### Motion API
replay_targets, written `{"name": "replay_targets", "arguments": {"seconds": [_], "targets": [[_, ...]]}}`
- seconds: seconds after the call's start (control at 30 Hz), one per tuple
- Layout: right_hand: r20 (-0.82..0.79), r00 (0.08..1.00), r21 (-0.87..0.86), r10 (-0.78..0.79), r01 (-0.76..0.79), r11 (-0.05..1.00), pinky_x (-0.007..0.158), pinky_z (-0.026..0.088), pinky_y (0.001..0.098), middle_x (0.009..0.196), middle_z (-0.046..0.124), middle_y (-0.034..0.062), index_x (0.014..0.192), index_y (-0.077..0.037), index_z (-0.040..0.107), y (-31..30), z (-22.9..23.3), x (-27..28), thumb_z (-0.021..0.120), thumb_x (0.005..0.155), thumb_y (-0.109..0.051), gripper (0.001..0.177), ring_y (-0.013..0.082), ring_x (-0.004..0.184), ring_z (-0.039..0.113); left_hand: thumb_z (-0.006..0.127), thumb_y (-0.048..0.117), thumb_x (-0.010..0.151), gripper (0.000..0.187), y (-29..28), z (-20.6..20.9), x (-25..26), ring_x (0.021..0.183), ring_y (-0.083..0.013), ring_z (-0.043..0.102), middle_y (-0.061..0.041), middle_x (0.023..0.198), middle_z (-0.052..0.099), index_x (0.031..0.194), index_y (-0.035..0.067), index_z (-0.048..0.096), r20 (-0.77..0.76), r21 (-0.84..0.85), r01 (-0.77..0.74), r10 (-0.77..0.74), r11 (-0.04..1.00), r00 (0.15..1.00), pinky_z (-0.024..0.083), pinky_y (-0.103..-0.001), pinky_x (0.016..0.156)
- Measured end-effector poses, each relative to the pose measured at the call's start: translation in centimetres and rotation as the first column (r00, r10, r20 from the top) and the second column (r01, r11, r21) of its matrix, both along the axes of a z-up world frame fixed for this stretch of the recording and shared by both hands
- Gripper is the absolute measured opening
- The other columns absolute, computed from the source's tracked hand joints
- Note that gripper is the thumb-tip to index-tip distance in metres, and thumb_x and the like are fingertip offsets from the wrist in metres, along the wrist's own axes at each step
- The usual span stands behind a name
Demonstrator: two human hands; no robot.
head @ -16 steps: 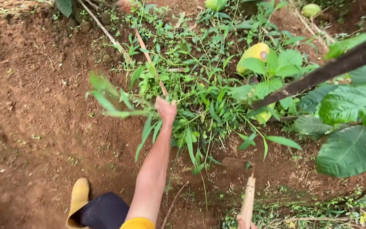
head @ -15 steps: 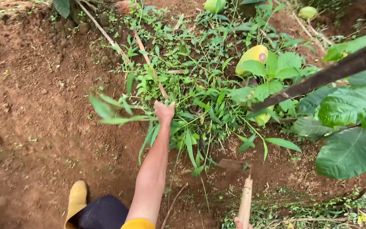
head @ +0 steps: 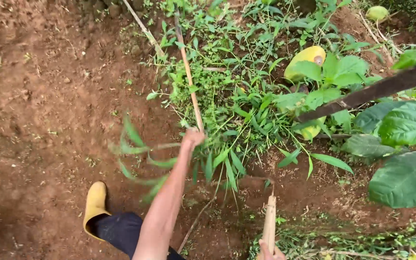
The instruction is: The person uses a hoe to loosen soil and uproot weeds in a garden bed. They repeatedly strike the ground near the base of the plants and pull the loosened weeds away by hand, clearing the area around the crops.
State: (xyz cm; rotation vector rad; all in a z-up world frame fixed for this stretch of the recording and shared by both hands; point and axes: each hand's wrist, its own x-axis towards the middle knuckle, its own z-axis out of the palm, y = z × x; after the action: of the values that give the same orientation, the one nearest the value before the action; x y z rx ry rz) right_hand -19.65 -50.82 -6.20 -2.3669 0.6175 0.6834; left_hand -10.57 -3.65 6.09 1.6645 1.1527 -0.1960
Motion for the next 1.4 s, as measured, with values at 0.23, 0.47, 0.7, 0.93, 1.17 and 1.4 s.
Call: {"name": "replay_targets", "arguments": {"seconds": [0.23, 0.47, 0.7, 0.93, 1.17, 1.4], "targets": [[-0.010, 0.999, 0.401, -0.036, 0.037, 0.915, 0.054, 0.050, 0.0393, 0.069, 0.064, 0.0181, 0.109, 0.003, 0.070, 2.0, 11.3, 1.6, 0.068, 0.094, -0.035, 0.041, 0.0266, 0.057, 0.059, 0.063, -0.002, 0.090, 0.017, -16.9, -7.8, -6.4, 0.082, -0.0148, 0.064, -0.006, 0.097, 0.063, 0.089, 0.011, 0.053, 0.019, -0.127, -0.058, 0.061, 0.990, 0.998, 0.057, -0.029, 0.071], [-0.067, 0.997, 0.377, 0.030, -0.003, 0.926, 0.054, 0.052, 0.0346, 0.075, 0.067, 0.0146, 0.149, -0.008, 0.048, 2.1, 14.0, 4.4, 0.061, 0.095, -0.041, 0.064, 0.0218, 0.058, 0.060, 0.068, -0.006, 0.085, 0.090, -23.0, -5.6, -7.1, 0.148, -0.0370, 0.039, -0.016, 0.161, 0.033, 0.160, 0.011, 0.021, -0.045, -0.333, 0.019, -0.036, 0.943, 0.998, 0.040, -0.051, 0.121], [-0.107, 0.990, 0.364, -0.089, 0.122, 0.923, 0.049, 0.047, 0.0332, 0.075, 0.063, 0.0152, 0.121, 0.001, 0.067, 0.6, 11.5, 1.8, 0.065, 0.099, -0.030, 0.038, 0.0218, 0.058, 0.055, 0.064, 0.021, 0.096, 0.018, -15.8, -2.4, -2.6, 0.071, -0.0103, 0.058, -0.008, 0.113, 0.051, 0.111, 0.011, 0.060, 0.115, 0.173, -0.205, 0.187, 0.963, 0.976, 0.057, -0.024, 0.050], [-0.177, 0.973, 0.233, -0.149, 0.189, 0.954, 0.074, 0.060, 0.0437, 0.091, 0.073, 0.0209, 0.139, -0.004, 0.058, -2.5, 7.0, -1.7, 0.066, 0.093, -0.034, 0.055, 0.0305, 0.077, 0.072, 0.049, 0.023, 0.110, 0.025, -13.1, -10.5, 1.4, 0.049, -0.0065, 0.042, -0.002, 0.079, 0.056, 0.121, 0.005, 0.060, 0.127, -0.097, -0.301, 0.312, 0.949, 0.942, 0.037, -0.021, 0.037], [-0.118, 0.993, 0.336, 0.022, 0.019, 0.942, 0.058, 0.062, 0.0429, 0.079, 0.072, 0.0210, 0.117, -0.001, 0.068, -1.9, 7.4, 1.3, 0.061, 0.096, -0.038, 0.043, 0.0302, 0.062, 0.071, 0.041, 0.033, 0.113, 0.027, -24.0, -16.0, -10.9, 0.039, -0.0045, 0.041, 0.005, 0.064, 0.053, 0.105, 0.012, 0.055, 0.137, 0.116, -0.218, 0.202, 0.969, 0.970, 0.034, -0.018, 0.029], [-0.036, 0.996, 0.317, 0.080, -0.065, 0.946, 0.122, 0.030, 0.0589, 0.163, 0.028, 0.0196, 0.154, 0.001, 0.028, 1.8, 12.7, 4.8, 0.060, 0.084, -0.057, 0.097, 0.0362, 0.147, 0.039, 0.021, 0.068, 0.104, 0.084, -33.8, -32.8, -26.8, 0.157, -0.0367, 0.009, -0.018, 0.171, 0.002, 0.165, 0.011, 0.013, -0.661, -0.403, 0.913, -0.709, 0.061, -0.244, 0.006, -0.060, 0.127]]}}
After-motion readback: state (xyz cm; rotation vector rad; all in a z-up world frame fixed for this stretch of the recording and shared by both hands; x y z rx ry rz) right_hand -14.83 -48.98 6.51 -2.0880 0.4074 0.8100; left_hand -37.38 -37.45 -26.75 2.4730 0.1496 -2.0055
